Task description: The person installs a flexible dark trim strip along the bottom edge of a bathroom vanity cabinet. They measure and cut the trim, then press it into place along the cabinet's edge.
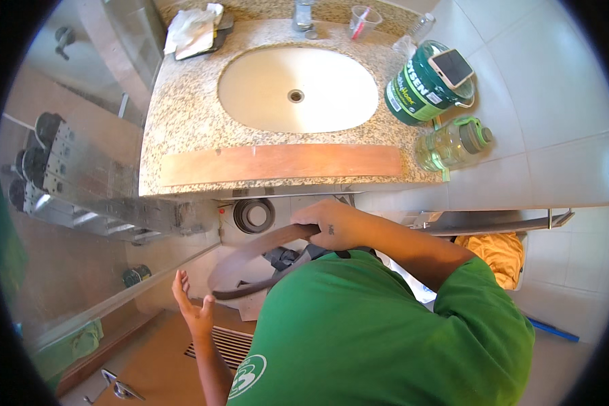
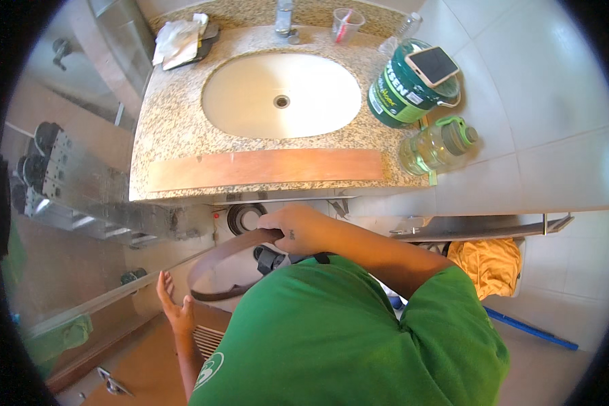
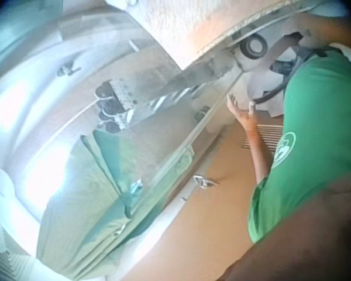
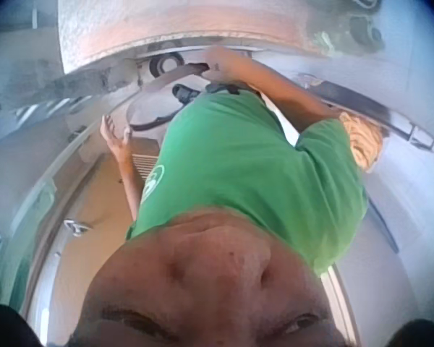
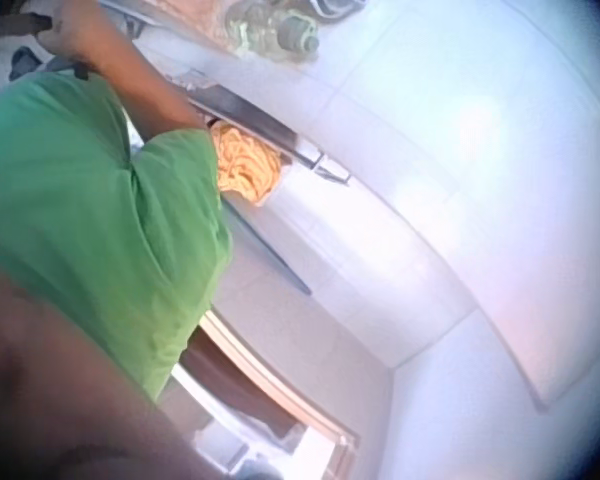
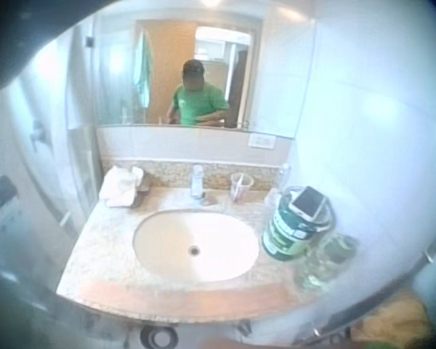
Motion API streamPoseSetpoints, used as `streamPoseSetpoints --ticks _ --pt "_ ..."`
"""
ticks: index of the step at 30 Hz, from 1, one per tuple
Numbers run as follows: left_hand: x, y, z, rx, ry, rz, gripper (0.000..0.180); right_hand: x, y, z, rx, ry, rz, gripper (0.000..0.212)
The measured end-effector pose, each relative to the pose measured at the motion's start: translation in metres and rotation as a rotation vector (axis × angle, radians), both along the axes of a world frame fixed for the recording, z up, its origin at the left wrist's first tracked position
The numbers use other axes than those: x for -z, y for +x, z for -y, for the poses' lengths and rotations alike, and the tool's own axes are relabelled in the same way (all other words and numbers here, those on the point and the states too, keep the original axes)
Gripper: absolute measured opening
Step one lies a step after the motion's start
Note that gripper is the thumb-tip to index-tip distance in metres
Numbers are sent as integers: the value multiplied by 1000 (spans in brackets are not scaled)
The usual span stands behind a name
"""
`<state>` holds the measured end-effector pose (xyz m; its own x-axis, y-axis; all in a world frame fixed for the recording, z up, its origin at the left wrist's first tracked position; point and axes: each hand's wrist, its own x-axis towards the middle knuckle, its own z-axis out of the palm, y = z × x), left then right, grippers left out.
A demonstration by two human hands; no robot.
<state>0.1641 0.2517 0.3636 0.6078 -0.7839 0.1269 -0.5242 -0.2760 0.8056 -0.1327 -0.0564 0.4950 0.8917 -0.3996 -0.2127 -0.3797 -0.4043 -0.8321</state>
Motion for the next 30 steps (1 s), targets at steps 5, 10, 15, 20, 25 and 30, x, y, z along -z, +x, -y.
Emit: streamPoseSetpoints --ticks 5,10,15,20,25,30 --pt "125 -47 -95 -336 325 -1463 47 22 -41 15 -23 154 34 27" --pt "142 -125 -144 -458 848 -1268 46 55 -83 34 -95 160 -20 34" --pt "105 -141 -117 -490 784 -1157 46 92 -120 48 12 230 -139 36" --pt "84 -144 -98 -479 751 -1093 46 138 -156 58 0 174 -346 36" --pt "75 -144 -88 -450 767 -1065 46 165 -189 46 70 191 -478 35" --pt "76 -139 -73 -396 824 -1063 45 167 -226 11 150 809 -759 23"
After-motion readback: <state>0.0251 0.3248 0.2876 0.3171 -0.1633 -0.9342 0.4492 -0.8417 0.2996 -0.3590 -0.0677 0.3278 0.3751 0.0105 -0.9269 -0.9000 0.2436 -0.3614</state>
